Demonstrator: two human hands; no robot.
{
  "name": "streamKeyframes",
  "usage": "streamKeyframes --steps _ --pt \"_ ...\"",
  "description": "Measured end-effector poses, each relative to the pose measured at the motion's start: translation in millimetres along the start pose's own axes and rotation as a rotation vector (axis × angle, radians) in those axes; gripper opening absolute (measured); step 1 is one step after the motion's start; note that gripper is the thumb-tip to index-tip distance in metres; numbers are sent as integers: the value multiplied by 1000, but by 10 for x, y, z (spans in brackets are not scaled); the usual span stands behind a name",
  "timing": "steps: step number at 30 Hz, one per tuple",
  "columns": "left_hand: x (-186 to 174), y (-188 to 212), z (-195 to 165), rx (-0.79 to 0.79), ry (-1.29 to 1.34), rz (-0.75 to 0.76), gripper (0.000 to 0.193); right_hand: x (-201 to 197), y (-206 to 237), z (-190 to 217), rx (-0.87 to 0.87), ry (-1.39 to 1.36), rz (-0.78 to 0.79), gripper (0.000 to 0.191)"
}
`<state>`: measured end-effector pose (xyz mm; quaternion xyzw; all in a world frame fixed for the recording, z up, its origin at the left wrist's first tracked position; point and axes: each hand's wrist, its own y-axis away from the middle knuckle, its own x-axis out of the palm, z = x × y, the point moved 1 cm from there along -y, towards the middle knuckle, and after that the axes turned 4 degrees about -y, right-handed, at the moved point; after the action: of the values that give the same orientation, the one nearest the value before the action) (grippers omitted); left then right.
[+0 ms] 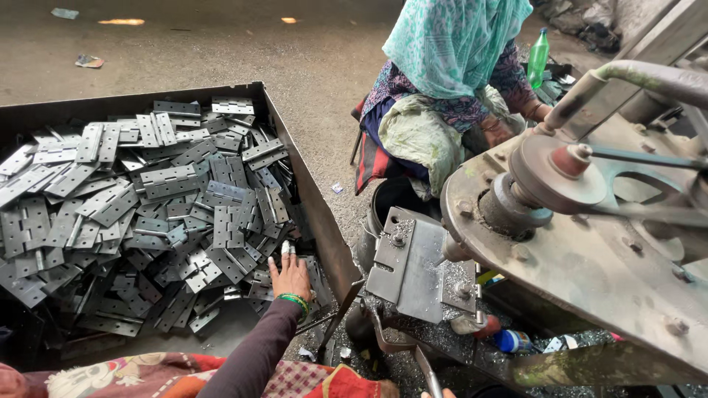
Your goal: The person repeatedly picks metal hinge pieces from a bin, places them on a grinding machine, and operates the machine to grind the pieces. The person handles the pieces one at a time and returns them to the bin after grinding.
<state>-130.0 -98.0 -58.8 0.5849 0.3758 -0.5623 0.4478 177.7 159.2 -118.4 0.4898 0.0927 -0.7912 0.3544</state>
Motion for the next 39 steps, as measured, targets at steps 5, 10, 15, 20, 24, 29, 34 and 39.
streamKeyframes --steps 5,10,15,20,24,29,34,39 --pt "125 101 7 4 173 101 74 19 -12 -17 13 27 25 37" --pt "69 149 205 16 470 89 52 9 -4 -16 10 27 25 37" --pt "96 308 419 88 723 174 41 -15 9 -7 3 43 37 37" --pt "108 489 309 90 718 226 45 -40 26 5 18 121 83 37" --pt "167 565 139 57 651 233 43 -39 33 -21 104 160 170 39" --pt "292 575 117 52 568 162 44 -48 39 -52 96 160 163 41" --pt "92 625 353 10 732 75 34 -50 63 -89 194 180 250 43" --pt "-682 908 488 -33 943 14 42 -73 105 -83 209 262 233 49"
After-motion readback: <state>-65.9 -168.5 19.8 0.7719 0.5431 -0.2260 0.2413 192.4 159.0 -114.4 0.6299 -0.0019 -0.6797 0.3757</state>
